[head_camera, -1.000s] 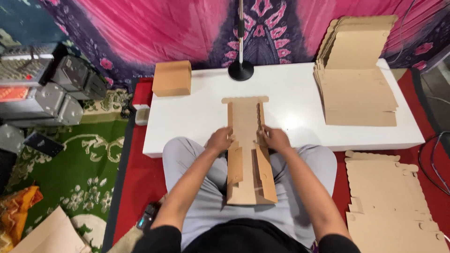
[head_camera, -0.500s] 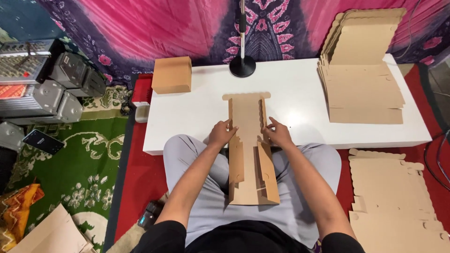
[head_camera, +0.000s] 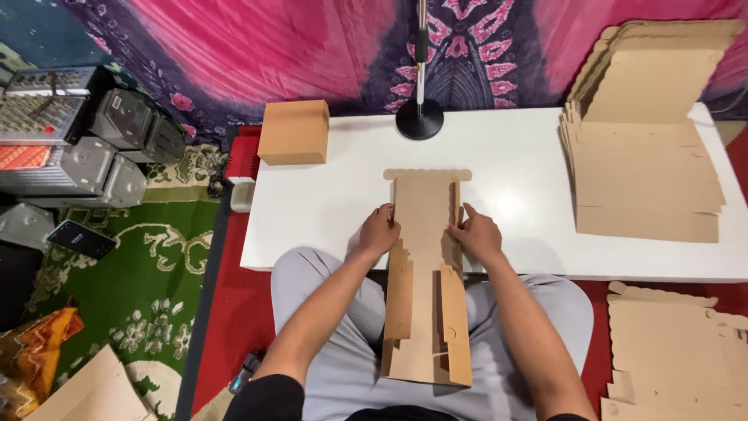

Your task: Folding a pre-cut cardboard sheet into a box by hand.

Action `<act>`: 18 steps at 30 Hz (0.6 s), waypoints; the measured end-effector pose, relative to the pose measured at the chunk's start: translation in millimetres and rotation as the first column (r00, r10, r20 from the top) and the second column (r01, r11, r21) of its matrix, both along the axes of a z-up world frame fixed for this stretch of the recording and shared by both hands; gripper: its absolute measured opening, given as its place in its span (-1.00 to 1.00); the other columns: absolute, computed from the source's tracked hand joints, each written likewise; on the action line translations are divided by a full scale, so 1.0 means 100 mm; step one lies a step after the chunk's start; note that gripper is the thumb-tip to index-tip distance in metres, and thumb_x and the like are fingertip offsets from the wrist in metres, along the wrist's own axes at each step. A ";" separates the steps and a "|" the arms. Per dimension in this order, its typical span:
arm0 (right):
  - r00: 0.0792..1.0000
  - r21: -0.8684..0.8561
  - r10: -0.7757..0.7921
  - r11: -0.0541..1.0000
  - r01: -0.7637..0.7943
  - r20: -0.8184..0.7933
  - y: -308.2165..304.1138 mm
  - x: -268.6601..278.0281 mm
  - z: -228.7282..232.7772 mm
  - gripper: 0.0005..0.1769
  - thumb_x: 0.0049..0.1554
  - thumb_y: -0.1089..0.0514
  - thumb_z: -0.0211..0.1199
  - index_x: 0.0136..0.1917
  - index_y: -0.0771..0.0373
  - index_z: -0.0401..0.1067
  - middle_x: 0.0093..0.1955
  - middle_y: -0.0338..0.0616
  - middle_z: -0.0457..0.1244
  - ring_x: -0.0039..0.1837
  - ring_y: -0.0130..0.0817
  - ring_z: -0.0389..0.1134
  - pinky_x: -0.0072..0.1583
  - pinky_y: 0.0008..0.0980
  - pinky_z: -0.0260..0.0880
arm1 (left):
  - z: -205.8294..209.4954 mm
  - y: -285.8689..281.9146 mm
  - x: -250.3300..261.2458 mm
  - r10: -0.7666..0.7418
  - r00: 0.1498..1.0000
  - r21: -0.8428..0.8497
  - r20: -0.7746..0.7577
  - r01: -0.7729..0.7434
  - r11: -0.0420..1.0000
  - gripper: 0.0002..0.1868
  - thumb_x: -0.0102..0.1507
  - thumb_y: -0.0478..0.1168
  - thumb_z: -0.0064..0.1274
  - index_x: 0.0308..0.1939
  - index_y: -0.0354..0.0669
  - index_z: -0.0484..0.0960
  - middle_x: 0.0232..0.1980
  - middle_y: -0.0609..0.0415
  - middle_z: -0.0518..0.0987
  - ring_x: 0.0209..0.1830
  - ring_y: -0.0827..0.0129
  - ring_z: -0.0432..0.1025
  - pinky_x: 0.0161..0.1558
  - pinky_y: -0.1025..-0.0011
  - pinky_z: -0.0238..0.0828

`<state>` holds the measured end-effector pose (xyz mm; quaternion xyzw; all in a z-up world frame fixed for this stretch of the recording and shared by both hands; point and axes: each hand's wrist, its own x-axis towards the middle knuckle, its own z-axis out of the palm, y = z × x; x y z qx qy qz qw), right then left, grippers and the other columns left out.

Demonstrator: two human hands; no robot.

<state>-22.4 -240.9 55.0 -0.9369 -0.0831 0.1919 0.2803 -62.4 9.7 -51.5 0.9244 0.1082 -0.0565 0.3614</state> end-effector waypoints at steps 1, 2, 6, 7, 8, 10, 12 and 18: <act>1.000 0.002 0.006 1.000 -0.006 -0.007 -0.03 0.04 -0.09 -0.14 0.15 -0.11 0.30 0.60 0.28 0.18 0.07 0.10 0.45 0.26 0.09 0.43 0.21 0.02 0.45 | 0.03 -0.02 -0.01 0.006 1.000 0.002 -0.007 -0.006 1.000 -0.43 0.29 -0.08 -0.07 0.36 -0.18 0.32 0.07 -0.12 0.45 0.21 -0.13 0.43 0.17 -0.01 0.43; 1.000 0.027 0.000 1.000 0.000 0.008 -0.04 0.10 -0.18 -0.21 0.15 -0.03 0.27 0.57 0.30 0.23 0.08 0.13 0.45 0.24 0.13 0.43 0.17 0.04 0.46 | 0.06 -0.02 0.01 0.058 0.998 -0.059 -0.021 -0.059 0.997 -0.39 0.27 -0.13 -0.07 0.40 -0.20 0.32 0.15 -0.15 0.45 0.27 -0.12 0.40 0.23 0.02 0.41; 0.999 0.125 -0.042 0.991 0.039 0.020 -0.13 0.33 -0.61 -0.36 0.15 0.15 0.21 0.48 0.37 0.34 0.08 0.21 0.43 0.18 0.17 0.45 0.07 0.04 0.50 | -0.05 0.01 0.11 0.217 0.976 -0.238 -0.010 -0.213 0.948 -0.41 0.22 -0.27 -0.01 0.37 -0.20 0.42 0.20 -0.20 0.51 0.32 -0.10 0.40 0.29 0.05 0.39; 0.999 0.122 -0.044 0.992 0.041 0.017 -0.13 0.39 -0.64 -0.36 0.15 0.15 0.21 0.48 0.37 0.34 0.08 0.21 0.43 0.18 0.17 0.45 0.07 0.04 0.50 | -0.03 0.01 0.13 0.215 0.976 -0.240 -0.014 -0.213 0.947 -0.41 0.22 -0.27 -0.01 0.37 -0.20 0.42 0.20 -0.20 0.51 0.32 -0.10 0.40 0.29 0.05 0.39; 0.997 0.216 -0.075 0.974 0.071 0.012 -0.14 0.41 -0.67 -0.37 0.14 0.20 0.21 0.47 0.39 0.33 0.13 0.28 0.40 0.20 0.23 0.43 0.08 0.07 0.49 | -0.01 0.01 0.13 0.263 0.965 -0.310 -0.001 -0.250 0.917 -0.42 0.22 -0.30 -0.03 0.36 -0.20 0.42 0.23 -0.26 0.51 0.35 -0.16 0.37 0.31 0.00 0.36; 0.994 0.303 -0.113 0.947 0.110 -0.009 -0.14 0.32 -0.54 -0.38 0.12 0.26 0.21 0.46 0.41 0.33 0.18 0.34 0.36 0.22 0.29 0.40 0.08 0.10 0.47 | 0.06 -0.01 0.09 0.305 0.952 -0.377 -0.007 -0.285 0.881 -0.43 0.22 -0.33 -0.04 0.35 -0.20 0.42 0.26 -0.32 0.51 0.37 -0.22 0.33 0.33 -0.05 0.33; 0.980 0.484 -0.188 0.854 0.192 -0.057 -0.11 0.18 -0.18 -0.41 0.08 0.36 0.14 0.40 0.35 0.34 0.26 0.27 0.32 0.23 0.23 0.39 0.10 0.09 0.46 | 0.18 -0.04 0.12 0.391 0.919 -0.483 0.046 -0.323 0.814 -0.48 0.20 -0.38 -0.08 0.28 -0.10 0.45 0.28 -0.23 0.54 0.40 -0.07 0.34 0.38 0.06 0.29; 0.960 0.804 -0.264 0.589 0.080 0.097 -0.18 0.29 -0.70 -0.35 0.18 0.37 0.24 0.51 0.26 0.17 0.11 0.18 0.35 0.07 -0.10 0.35 -0.02 -0.13 0.41 | 0.12 0.03 0.07 0.398 0.898 -0.646 0.188 -0.191 0.739 -0.52 0.28 -0.33 0.02 0.31 -0.02 0.49 0.06 0.00 0.64 0.06 0.30 0.49 0.08 0.25 0.45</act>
